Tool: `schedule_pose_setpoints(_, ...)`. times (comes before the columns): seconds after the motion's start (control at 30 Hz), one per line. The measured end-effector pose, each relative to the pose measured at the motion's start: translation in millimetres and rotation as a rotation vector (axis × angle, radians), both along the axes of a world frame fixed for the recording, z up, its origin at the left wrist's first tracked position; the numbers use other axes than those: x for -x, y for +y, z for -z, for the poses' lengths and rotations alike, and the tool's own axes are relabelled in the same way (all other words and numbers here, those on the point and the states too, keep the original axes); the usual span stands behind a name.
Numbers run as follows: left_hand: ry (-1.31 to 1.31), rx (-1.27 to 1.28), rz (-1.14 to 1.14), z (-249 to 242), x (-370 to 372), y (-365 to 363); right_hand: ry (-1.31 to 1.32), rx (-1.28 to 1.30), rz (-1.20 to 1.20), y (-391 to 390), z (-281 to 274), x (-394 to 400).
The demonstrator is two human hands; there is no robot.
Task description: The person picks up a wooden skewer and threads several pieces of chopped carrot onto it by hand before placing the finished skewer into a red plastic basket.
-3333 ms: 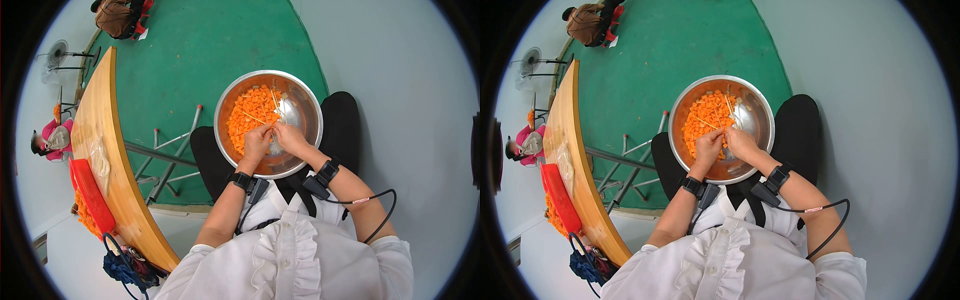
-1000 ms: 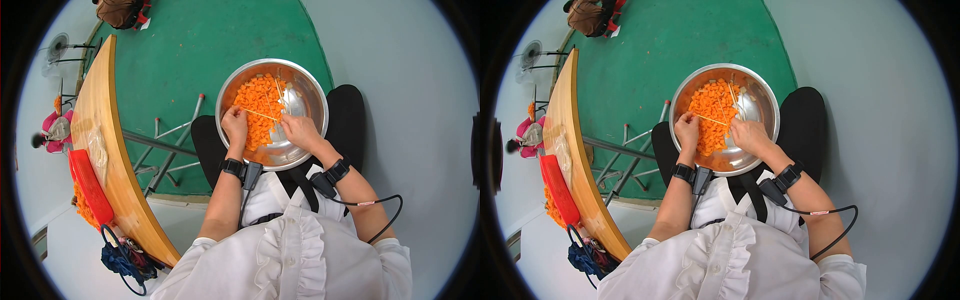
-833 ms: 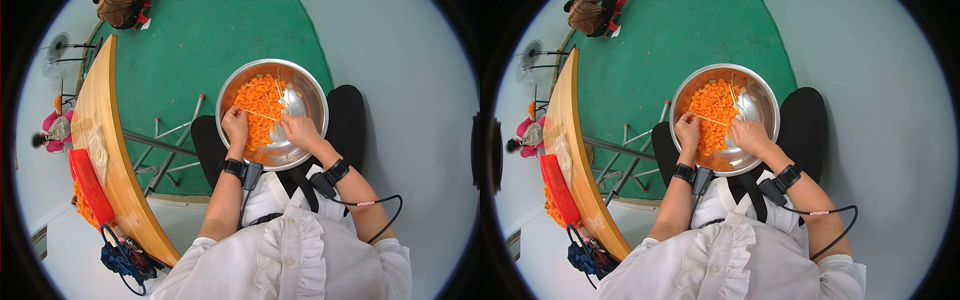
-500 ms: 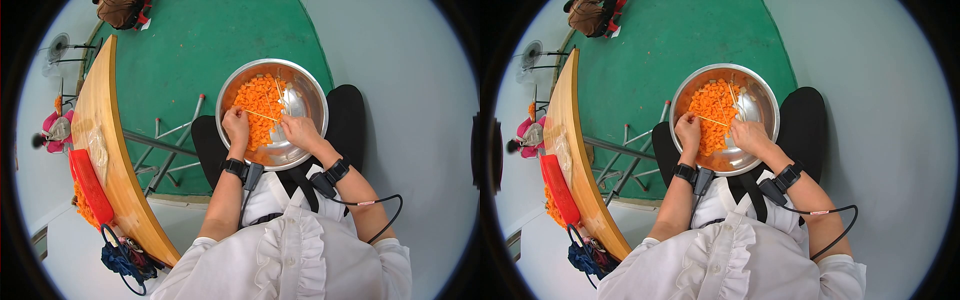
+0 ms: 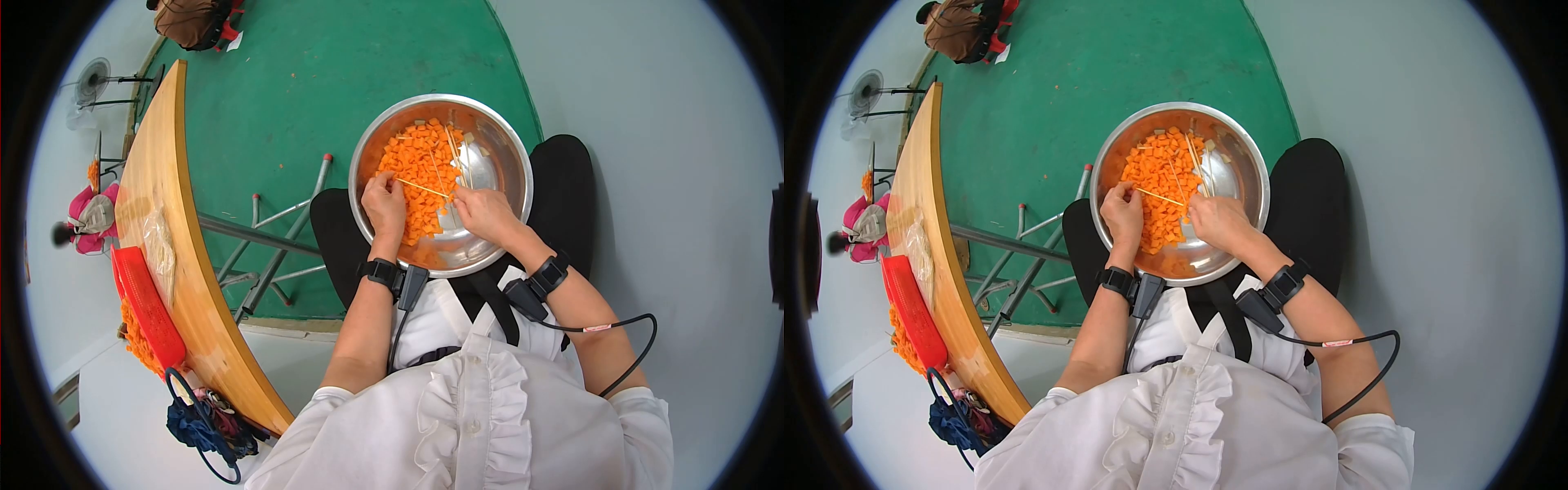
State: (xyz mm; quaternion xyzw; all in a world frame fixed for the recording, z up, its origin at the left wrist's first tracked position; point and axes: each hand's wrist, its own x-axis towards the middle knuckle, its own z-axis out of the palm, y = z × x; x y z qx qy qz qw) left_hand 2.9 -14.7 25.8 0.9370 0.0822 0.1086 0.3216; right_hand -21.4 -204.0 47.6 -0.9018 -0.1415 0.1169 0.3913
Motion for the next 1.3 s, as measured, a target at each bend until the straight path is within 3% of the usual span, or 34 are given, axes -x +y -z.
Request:
schedule_pose_setpoints(0.13, -0.031, -0.012, 0.026, 2.4, 0.3, 1.2, 0.095, 0.012, 0.002, -0.1, -0.9, -1.9)
schedule_pose_setpoints(0.23, 0.004, 0.034, 0.014, 1.7, -0.6, 1.9, 0.245, -0.225, 0.081, 0.7, 5.3, -1.5)
schedule_pose_setpoints(0.43, 0.067, 0.291, -0.111, 1.2, -0.7, -1.8, 0.21, -0.317, 0.126, 4.8, 13.6, -0.2)
schedule_pose_setpoints(0.63, -0.116, 0.062, -0.029, 6.0, -2.5, -0.1, 0.198, -0.274, 0.103, 7.7, 13.3, 3.4)
schedule_pose_setpoints(0.93, -0.073, 0.027, -0.001, -3.0, 0.0, -1.4, 0.005, -0.029, 0.037, 7.8, 4.4, 8.6)
schedule_pose_setpoints(1.03, -0.079, 0.064, 0.009, 0.3, -0.4, -0.2, 0.408, -0.623, 0.169, 15.6, 20.4, 9.4)
schedule_pose_setpoints(1.13, -0.128, -0.004, 0.226, 1.8, 11.2, -13.9, 1.227, -1.092, 0.285, 8.1, 5.3, -2.1)
schedule_pose_setpoints(1.3, 0.033, 0.143, 0.075, -5.6, 9.7, -17.9, 1.019, -0.864, 0.332, 16.6, -10.3, -1.3)
